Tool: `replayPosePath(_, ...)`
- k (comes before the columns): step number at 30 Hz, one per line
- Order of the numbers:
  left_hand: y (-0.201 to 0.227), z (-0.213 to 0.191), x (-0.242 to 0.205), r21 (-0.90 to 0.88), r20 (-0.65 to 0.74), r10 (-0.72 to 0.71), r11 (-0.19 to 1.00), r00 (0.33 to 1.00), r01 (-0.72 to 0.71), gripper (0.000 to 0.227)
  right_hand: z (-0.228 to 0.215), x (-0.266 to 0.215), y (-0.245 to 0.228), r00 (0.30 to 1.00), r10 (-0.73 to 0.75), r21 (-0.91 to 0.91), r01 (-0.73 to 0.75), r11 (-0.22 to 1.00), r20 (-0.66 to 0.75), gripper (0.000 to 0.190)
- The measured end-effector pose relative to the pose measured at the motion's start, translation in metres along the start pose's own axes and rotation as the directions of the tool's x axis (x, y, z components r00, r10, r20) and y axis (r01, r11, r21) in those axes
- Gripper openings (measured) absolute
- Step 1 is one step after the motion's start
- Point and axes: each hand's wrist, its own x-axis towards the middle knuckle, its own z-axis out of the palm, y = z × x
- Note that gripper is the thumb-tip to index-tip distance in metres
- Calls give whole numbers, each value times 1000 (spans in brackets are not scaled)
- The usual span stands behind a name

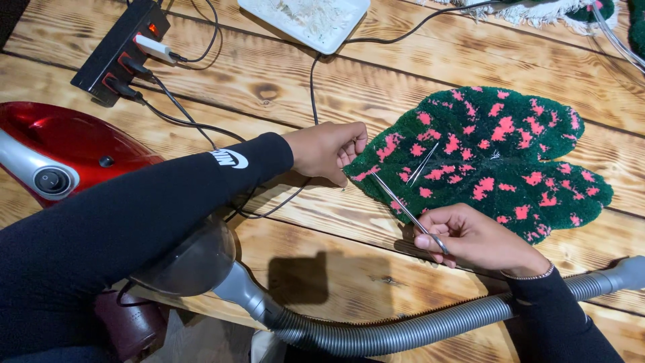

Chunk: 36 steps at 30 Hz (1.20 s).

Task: Trim and adjust the fibers of a leaf-shaped tufted rug using tweezers and scissors.

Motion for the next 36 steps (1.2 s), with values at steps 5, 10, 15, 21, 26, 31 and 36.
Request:
replayPosePath(5, -3, 0, -1, 56, -71, -4, 998, 997, 8, 51, -1, -1, 1, 1000, -12, 24, 12, 1000, 7, 29)
replayPosePath(10, 3, -5, -9, 23, -95, -220, 975, 971, 223, 44, -1, 0, 1, 1000, -13, 10, 13, 1000, 10, 29)
replayPosePath(15, 11, 1, -16, 9, -121, -271, 962, 955, 275, 41, -1, 1, -1, 1000, -6, 15, 6, 1000, 18, 29)
replayPosePath(21, 9, 6, -16, 66, -207, -260, 958, 943, 278, 39, 1, 0, -4, 1000, 2, 13, -2, 1000, 8, 28)
replayPosePath(26, 21, 4, -25, 120, -220, -250, 952, 943, 281, 37, 0, -1, -1, 1000, -3, 1, 3, 1000, -1, 29)
replayPosePath(31, 31, 18, -37, 230, -229, -120, 957, 966, 174, 41, -2, 0, 0, 1000, -24, 0, 24, 1000, 19, 28)
replayPosePath(36, 43, 32, -39, 331, -248, 26, 942, 968, 59, 41, -2, -2, 1, 1000, -20, 15, 20, 1000, 18, 28)
